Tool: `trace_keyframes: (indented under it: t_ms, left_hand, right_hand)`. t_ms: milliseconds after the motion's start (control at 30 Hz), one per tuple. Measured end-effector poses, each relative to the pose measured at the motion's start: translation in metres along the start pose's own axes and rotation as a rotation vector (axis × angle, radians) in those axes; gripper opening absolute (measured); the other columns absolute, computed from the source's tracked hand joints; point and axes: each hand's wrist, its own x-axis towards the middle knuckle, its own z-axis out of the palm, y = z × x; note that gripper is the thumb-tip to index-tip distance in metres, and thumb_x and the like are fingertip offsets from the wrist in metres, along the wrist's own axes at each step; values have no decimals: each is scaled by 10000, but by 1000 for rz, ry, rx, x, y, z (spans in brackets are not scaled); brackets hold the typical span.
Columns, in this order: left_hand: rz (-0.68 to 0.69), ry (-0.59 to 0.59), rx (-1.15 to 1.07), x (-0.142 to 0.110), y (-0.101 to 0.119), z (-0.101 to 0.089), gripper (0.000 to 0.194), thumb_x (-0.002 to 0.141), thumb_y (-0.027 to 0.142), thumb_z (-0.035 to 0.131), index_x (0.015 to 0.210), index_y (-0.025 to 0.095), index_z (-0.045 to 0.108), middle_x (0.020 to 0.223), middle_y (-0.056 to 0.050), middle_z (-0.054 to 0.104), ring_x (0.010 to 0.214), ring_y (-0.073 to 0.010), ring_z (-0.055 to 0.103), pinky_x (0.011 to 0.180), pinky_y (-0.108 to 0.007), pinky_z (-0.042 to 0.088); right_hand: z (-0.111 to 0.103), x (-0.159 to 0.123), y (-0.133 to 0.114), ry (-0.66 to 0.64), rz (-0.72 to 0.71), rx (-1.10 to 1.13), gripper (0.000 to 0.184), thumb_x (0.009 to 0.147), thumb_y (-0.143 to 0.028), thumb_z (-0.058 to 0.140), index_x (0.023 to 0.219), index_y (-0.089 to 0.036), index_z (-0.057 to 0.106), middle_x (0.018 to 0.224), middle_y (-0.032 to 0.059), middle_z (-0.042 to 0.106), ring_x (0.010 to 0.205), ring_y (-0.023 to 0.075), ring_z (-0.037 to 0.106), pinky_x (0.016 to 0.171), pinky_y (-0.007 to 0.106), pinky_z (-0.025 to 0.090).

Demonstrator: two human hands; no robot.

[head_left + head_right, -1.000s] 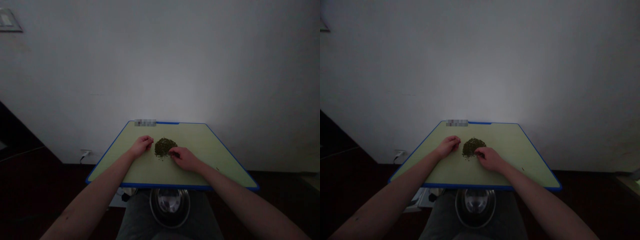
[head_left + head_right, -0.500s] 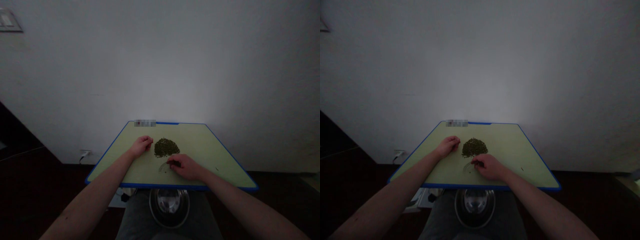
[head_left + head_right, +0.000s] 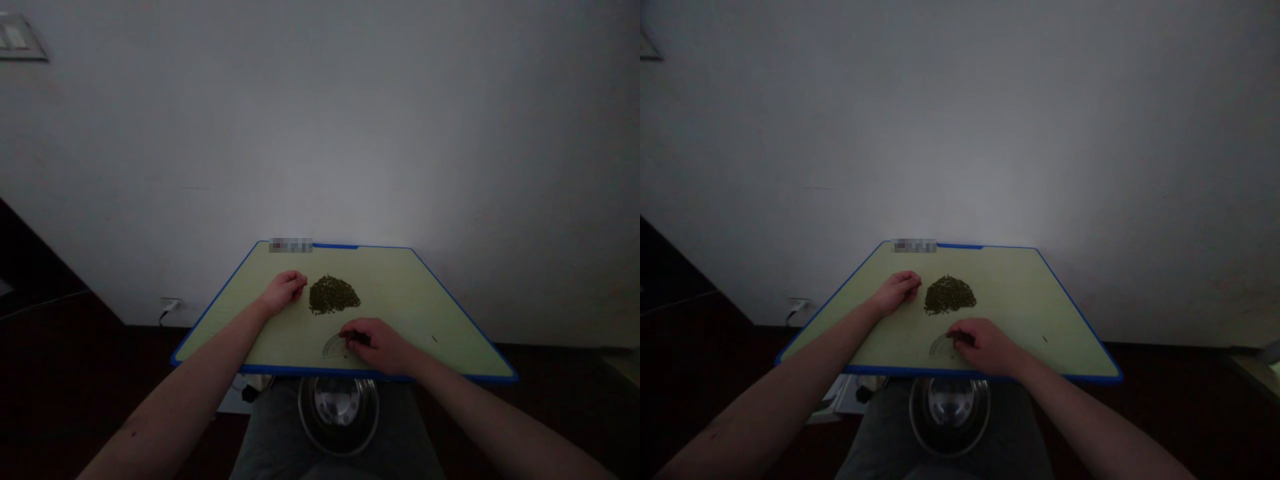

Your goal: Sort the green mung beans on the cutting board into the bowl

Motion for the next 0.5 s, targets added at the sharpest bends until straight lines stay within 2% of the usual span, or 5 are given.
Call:
trace_keyframes:
  t_ms: [300,500]
  left_hand:
    - [18,3,10,2,-2,-1,270,693,412,570,666,153,500,452,48,445,386,-61,388,395,-205,265]
    - [14,6,-2,1,-2,0,272,687,414,577,667,153,504,455,46,452,391,-63,394,396,-205,265]
  right_hand:
    - [-5,-12,-4,-10,35,-2,267,748,-129,477,966,-177,624,895,40,656,799,153,587,720,258,447]
    - [-5,-20,-1,18,62,-11,287,748,-146,491,1001,-181,621,961,55,653,871,177,587,784,299,446]
